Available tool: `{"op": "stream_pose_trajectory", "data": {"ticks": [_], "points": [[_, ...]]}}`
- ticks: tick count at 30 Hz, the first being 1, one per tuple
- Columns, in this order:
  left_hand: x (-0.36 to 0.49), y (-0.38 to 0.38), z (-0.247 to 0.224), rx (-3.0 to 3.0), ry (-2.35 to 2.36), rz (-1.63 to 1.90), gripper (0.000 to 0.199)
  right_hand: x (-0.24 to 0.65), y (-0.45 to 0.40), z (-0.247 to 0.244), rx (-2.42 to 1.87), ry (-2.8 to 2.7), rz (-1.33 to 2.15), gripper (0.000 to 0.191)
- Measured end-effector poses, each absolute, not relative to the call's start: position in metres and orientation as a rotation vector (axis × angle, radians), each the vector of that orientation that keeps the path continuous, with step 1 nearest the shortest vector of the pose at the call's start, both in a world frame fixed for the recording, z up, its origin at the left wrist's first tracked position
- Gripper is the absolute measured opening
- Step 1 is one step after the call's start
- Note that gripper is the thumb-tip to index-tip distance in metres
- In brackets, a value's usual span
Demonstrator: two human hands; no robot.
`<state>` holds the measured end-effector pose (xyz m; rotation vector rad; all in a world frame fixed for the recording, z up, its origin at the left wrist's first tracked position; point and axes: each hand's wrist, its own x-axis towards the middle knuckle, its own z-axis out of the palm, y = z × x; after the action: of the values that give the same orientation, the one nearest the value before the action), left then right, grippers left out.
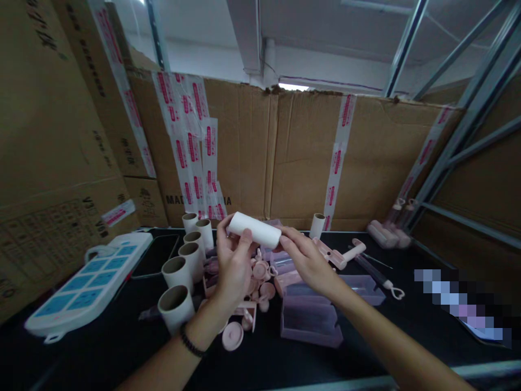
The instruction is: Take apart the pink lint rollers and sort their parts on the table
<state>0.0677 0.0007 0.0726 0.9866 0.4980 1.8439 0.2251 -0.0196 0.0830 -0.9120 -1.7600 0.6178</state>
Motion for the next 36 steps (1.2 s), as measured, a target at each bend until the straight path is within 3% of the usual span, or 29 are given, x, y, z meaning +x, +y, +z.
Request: {"op": "stream_pose_trajectory", "data": {"ticks": [16, 36], "points": [[0.068, 0.001, 0.072, 1.023, 0.508, 1.825, 0.045, 0.216, -0.015, 0.062, -0.814, -1.462, 0.962, 0.034], [0.064, 0.002, 0.069, 1.108, 0.526, 1.818, 0.048, 0.222, -0.032, 0.085, -0.941, -1.689, 0.849, 0.033]]}}
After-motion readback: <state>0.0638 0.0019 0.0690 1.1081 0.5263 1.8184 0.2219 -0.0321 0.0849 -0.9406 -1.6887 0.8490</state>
